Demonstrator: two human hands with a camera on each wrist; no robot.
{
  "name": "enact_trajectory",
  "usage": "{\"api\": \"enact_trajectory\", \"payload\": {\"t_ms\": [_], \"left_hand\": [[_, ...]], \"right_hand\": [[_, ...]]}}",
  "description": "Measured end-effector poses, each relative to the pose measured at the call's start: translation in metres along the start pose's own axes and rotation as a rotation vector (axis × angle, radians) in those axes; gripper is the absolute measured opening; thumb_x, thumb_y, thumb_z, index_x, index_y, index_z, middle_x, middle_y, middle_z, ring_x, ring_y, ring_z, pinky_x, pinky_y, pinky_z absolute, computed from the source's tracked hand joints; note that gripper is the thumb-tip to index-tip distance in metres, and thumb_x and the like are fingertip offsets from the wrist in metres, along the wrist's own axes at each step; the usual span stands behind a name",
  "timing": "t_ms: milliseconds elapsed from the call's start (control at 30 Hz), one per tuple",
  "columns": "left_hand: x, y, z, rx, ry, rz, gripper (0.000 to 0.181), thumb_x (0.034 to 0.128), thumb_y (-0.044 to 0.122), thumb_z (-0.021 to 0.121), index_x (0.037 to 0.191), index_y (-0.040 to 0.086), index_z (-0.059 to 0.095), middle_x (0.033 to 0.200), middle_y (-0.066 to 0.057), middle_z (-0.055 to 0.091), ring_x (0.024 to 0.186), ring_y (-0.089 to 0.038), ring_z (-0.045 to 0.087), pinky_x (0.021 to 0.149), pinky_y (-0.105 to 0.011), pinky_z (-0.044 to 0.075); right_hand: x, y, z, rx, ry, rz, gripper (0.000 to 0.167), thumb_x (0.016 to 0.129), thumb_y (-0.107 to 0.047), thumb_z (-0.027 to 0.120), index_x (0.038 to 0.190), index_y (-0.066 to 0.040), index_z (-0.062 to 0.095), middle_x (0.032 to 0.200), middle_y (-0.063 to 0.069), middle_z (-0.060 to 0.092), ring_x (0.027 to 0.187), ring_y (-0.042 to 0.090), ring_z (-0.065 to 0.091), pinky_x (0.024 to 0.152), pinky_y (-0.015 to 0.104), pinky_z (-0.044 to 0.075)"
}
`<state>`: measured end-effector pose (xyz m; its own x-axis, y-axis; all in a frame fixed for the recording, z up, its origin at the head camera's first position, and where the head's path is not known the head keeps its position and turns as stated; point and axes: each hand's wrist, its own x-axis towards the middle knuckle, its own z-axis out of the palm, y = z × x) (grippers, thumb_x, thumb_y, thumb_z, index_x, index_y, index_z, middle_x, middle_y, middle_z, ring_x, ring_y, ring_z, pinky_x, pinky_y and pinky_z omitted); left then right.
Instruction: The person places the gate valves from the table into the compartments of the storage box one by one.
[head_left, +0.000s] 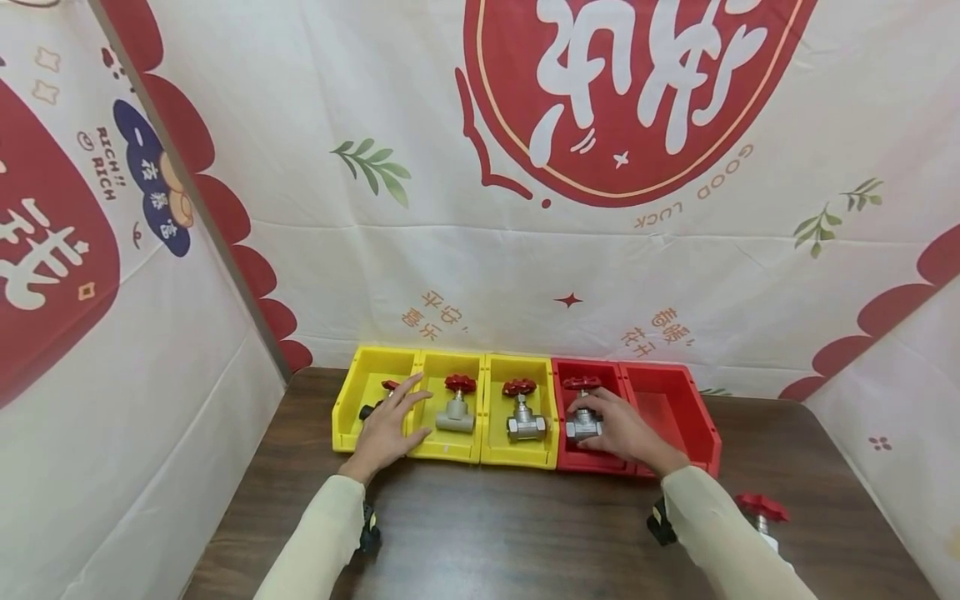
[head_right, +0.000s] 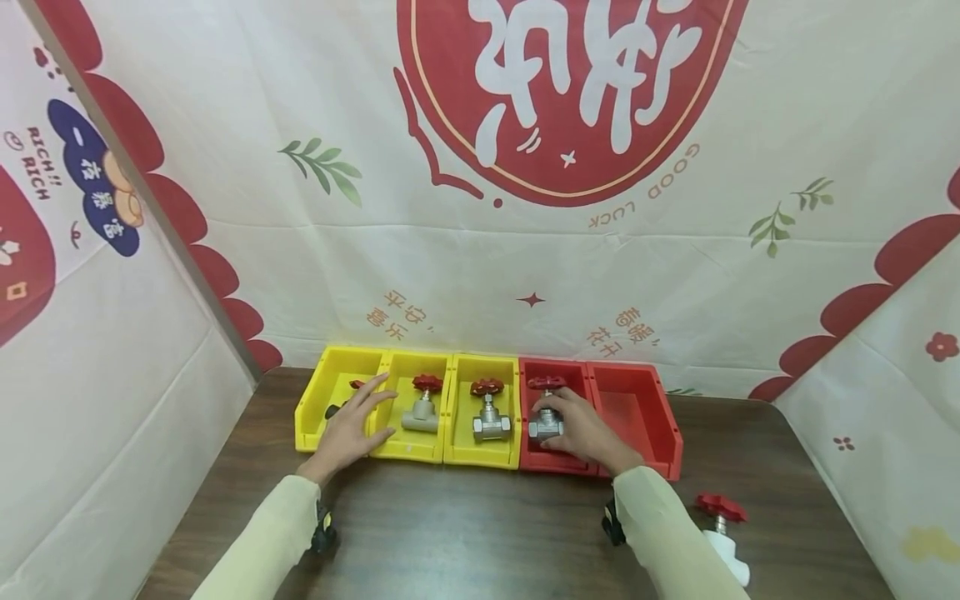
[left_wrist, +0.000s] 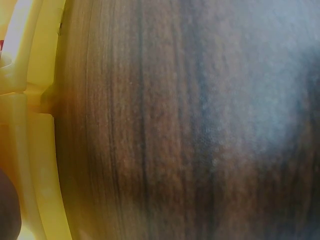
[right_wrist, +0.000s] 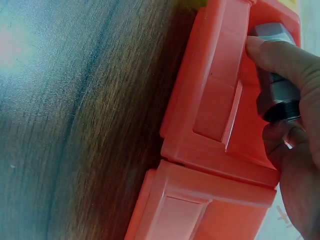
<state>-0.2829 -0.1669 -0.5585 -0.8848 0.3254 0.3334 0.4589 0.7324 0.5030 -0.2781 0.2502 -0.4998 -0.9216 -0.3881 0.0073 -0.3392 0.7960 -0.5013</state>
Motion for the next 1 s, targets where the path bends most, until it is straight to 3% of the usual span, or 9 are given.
{"api": "enact_trajectory", "payload": {"t_ms": [167, 500, 800, 1000], "left_hand": [[0.001, 0.0, -0.001, 0.006, 0.001, 0.001, 0.056, 0.0819, 0.031, 0.075, 0.133, 0.026, 0.054, 0.155, 0.015, 0.02, 0.116, -0.028, 0.051, 0.08, -0.052, 0.045], [0.0, 0.001, 0.0, 0.005, 0.002, 0.009, 0.056, 0.0818, 0.031, 0.075, 0.133, 0.026, 0.054, 0.155, 0.014, 0.021, 0.116, -0.03, 0.052, 0.081, -0.053, 0.045], [0.001, 0.002, -0.001, 0.005, -0.001, 0.02, 0.055, 0.0821, 0.031, 0.075, 0.133, 0.023, 0.055, 0.155, 0.015, 0.02, 0.114, -0.03, 0.053, 0.08, -0.052, 0.046], [0.0, 0.002, -0.001, 0.004, -0.006, 0.012, 0.056, 0.0819, 0.031, 0.075, 0.133, 0.027, 0.054, 0.155, 0.016, 0.02, 0.115, -0.029, 0.053, 0.082, -0.051, 0.046]], "right_hand": [[0.005, -0.004, 0.002, -0.031, -0.018, 0.032, 0.052, 0.069, -0.027, 0.087, 0.114, -0.029, 0.062, 0.12, 0.004, 0.05, 0.101, 0.025, 0.051, 0.075, 0.041, 0.054], [0.01, -0.008, 0.003, -0.063, -0.058, 0.096, 0.049, 0.069, -0.023, 0.086, 0.112, -0.028, 0.062, 0.12, 0.006, 0.05, 0.103, 0.025, 0.05, 0.083, 0.046, 0.051], [0.019, -0.007, 0.008, -0.052, -0.108, 0.155, 0.049, 0.068, -0.02, 0.087, 0.11, -0.026, 0.063, 0.122, 0.008, 0.051, 0.105, 0.026, 0.049, 0.089, 0.049, 0.048], [0.027, -0.001, 0.01, 0.022, -0.122, 0.224, 0.048, 0.065, -0.019, 0.089, 0.104, -0.027, 0.062, 0.12, 0.006, 0.053, 0.106, 0.026, 0.047, 0.091, 0.052, 0.045]]}}
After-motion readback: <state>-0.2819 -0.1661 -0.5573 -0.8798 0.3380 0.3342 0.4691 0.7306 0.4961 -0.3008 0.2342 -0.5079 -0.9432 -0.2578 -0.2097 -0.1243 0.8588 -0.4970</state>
